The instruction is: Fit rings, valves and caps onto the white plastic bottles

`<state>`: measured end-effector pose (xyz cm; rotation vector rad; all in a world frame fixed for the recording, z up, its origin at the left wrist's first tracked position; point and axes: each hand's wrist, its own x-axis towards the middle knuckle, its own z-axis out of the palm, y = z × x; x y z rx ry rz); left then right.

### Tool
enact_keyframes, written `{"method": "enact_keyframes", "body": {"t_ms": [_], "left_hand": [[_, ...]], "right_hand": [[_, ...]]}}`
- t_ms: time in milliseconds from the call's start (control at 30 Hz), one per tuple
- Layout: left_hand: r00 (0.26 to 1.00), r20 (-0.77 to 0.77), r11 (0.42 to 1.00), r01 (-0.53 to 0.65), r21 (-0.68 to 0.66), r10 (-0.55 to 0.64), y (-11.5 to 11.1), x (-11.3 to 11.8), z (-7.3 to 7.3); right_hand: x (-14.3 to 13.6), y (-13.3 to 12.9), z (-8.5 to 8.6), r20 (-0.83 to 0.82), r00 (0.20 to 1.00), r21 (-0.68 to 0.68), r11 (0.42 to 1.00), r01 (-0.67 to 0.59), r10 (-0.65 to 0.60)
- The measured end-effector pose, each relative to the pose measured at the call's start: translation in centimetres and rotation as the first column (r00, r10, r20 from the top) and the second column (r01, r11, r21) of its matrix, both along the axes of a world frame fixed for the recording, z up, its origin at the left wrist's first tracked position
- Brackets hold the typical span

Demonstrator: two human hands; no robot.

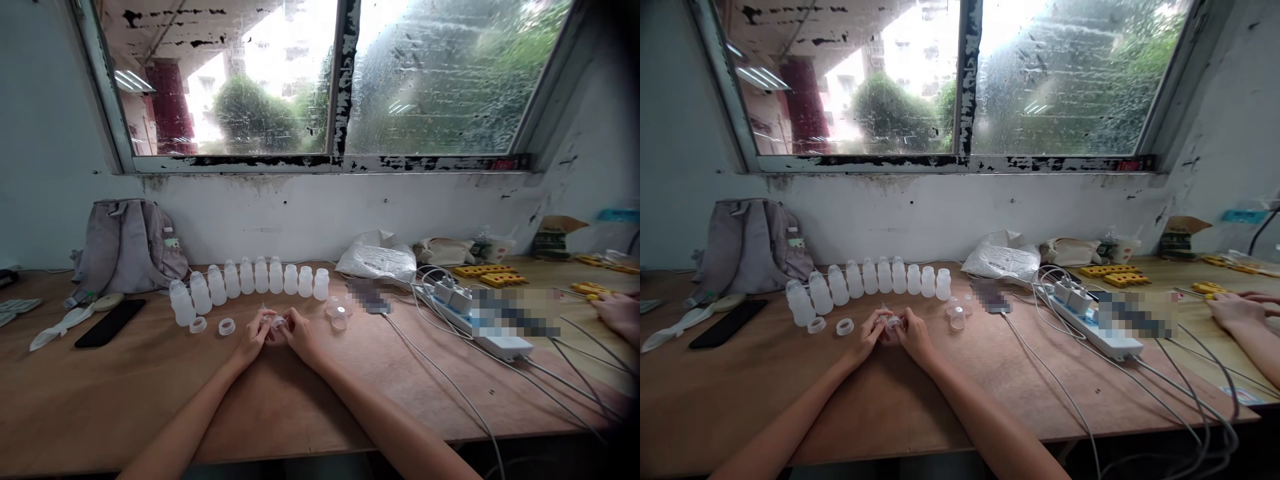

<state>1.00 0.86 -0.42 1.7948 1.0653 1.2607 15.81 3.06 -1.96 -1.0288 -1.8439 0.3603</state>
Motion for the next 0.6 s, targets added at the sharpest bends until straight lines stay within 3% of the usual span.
{"method": "enact_keyframes", "body": {"t_ms": [200,367,600], "left_hand": [[0.985,0.117,0.977,0.146,-0.156,-0.129,-0.1,0.3,-0.1],[0.955,0.252,0.898,0.243,-0.366,-0.156,-0.3,0.5,0.2],[0.952,0.237,0.896,0.269,-0.354,-0.192,-0.7,0.9,0.6]], "right_hand": [[0.4,0.4,0.4,-0.054,0.997,-0.098,0.994,0.041,-0.046],[0.8,0.4,0.8,-0.077,0.996,-0.107,0.994,0.025,-0.033],[1.0,0.6,1.5,-0.111,0.994,-0.177,0.984,-0.003,-0.017]]}}
